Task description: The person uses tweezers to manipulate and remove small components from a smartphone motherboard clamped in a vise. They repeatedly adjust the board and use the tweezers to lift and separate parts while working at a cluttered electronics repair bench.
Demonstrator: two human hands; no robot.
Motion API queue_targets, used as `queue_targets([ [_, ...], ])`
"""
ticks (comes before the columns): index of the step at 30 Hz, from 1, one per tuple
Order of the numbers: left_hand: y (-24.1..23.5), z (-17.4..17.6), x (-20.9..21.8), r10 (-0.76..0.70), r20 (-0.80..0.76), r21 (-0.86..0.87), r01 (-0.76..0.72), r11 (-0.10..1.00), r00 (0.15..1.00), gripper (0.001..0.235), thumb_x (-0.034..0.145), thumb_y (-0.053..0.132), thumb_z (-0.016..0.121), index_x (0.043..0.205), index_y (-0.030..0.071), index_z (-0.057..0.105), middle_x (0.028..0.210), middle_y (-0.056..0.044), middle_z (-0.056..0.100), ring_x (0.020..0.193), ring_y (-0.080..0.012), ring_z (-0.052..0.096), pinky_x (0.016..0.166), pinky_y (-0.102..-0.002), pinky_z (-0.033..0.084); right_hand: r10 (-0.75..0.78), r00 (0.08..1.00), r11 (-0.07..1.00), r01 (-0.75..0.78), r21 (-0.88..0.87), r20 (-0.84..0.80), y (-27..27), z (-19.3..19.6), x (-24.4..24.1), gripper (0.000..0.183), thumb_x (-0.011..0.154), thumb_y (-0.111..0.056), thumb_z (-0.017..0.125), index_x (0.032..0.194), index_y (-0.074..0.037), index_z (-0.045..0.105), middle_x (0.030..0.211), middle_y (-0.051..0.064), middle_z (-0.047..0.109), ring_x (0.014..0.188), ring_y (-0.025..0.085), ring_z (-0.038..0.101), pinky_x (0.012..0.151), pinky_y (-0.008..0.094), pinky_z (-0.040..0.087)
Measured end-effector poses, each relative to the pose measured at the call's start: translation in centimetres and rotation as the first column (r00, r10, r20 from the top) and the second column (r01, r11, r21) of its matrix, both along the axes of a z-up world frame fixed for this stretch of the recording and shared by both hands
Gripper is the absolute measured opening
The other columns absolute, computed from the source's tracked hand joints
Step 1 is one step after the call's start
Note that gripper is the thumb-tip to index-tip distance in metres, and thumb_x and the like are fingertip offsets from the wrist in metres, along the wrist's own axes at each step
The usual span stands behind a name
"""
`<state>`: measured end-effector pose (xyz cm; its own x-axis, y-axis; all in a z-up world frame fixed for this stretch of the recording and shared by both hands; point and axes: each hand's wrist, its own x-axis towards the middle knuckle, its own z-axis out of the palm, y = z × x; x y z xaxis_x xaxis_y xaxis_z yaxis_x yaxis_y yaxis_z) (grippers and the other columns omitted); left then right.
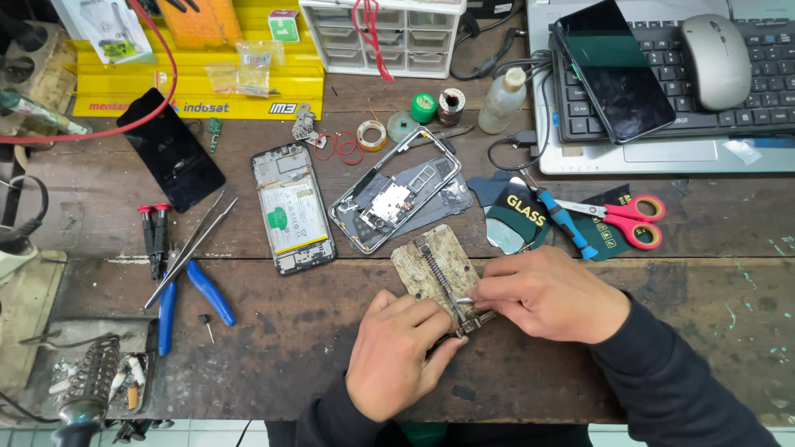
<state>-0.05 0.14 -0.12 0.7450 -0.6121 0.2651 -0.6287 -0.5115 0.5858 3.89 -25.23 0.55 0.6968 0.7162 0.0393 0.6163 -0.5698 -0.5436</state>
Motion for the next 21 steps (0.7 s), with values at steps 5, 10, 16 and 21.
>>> queue_targets([
  [5, 0.1, -0.1, 0.0, 0.002, 0.01, -0.009, -0.002, 1.0, 1.0, 0.022, 0.097, 0.027, 0.069, 0.084, 0.014, 0.058, 0.08, -0.002, 0.056, 0.071, -0.0272, 0.054, 0.068, -0.041, 0.032, 0.015, 1.0, 0.999, -0.015, -0.052, -0.005, -0.1, 0.2, 0.1, 0.009, 0.093, -0.014, 0.062, 0.09, -0.02, 0.069, 0.077, -0.003, 0.061, 0.06, 0.027, 0.062, 0.044, 0.044, 0.041],
  [10, 0.1, 0.1, 0.0, -0.02, -0.009, 0.003, 0.02, 1.0, 1.0, 0.021, 0.097, 0.028, 0.069, 0.085, 0.014, 0.059, 0.082, -0.001, 0.057, 0.074, -0.0268, 0.055, 0.068, -0.041, 0.032, 0.016, 0.998, 0.989, -0.024, -0.148, -0.056, -0.5, 0.4, 0.3, 0.006, 0.093, -0.02, 0.063, 0.093, -0.022, 0.069, 0.081, -0.006, 0.065, 0.069, 0.028, 0.064, 0.046, 0.048, 0.042],
  [16, 0.0, 0.1, -0.2, -0.019, 0.037, -0.005, 0.019, 1.0, 0.999, 0.018, 0.096, 0.027, 0.07, 0.087, 0.014, 0.061, 0.084, 0.0, 0.06, 0.073, -0.0262, 0.051, 0.068, -0.041, 0.031, -0.025, 0.997, 0.988, 0.013, -0.154, -0.077, -0.5, 0.8, 0.1, 0.009, 0.088, -0.019, 0.066, 0.09, -0.024, 0.073, 0.081, -0.007, 0.071, 0.067, 0.028, 0.067, 0.048, 0.046, 0.044],
  [21, -0.2, -0.1, -0.2, 0.022, 0.068, -0.003, -0.022, 1.0, 0.997, 0.023, 0.097, 0.022, 0.071, 0.083, 0.012, 0.057, 0.079, -0.003, 0.055, 0.071, -0.0287, 0.053, 0.066, -0.041, 0.031, -0.227, 0.956, 0.966, 0.246, -0.086, 0.187, 1.1, 0.3, -2.6, 0.023, 0.093, -0.02, 0.067, 0.073, -0.016, 0.055, 0.069, -0.003, 0.057, 0.055, 0.026, 0.057, 0.043, 0.043, 0.037],
])
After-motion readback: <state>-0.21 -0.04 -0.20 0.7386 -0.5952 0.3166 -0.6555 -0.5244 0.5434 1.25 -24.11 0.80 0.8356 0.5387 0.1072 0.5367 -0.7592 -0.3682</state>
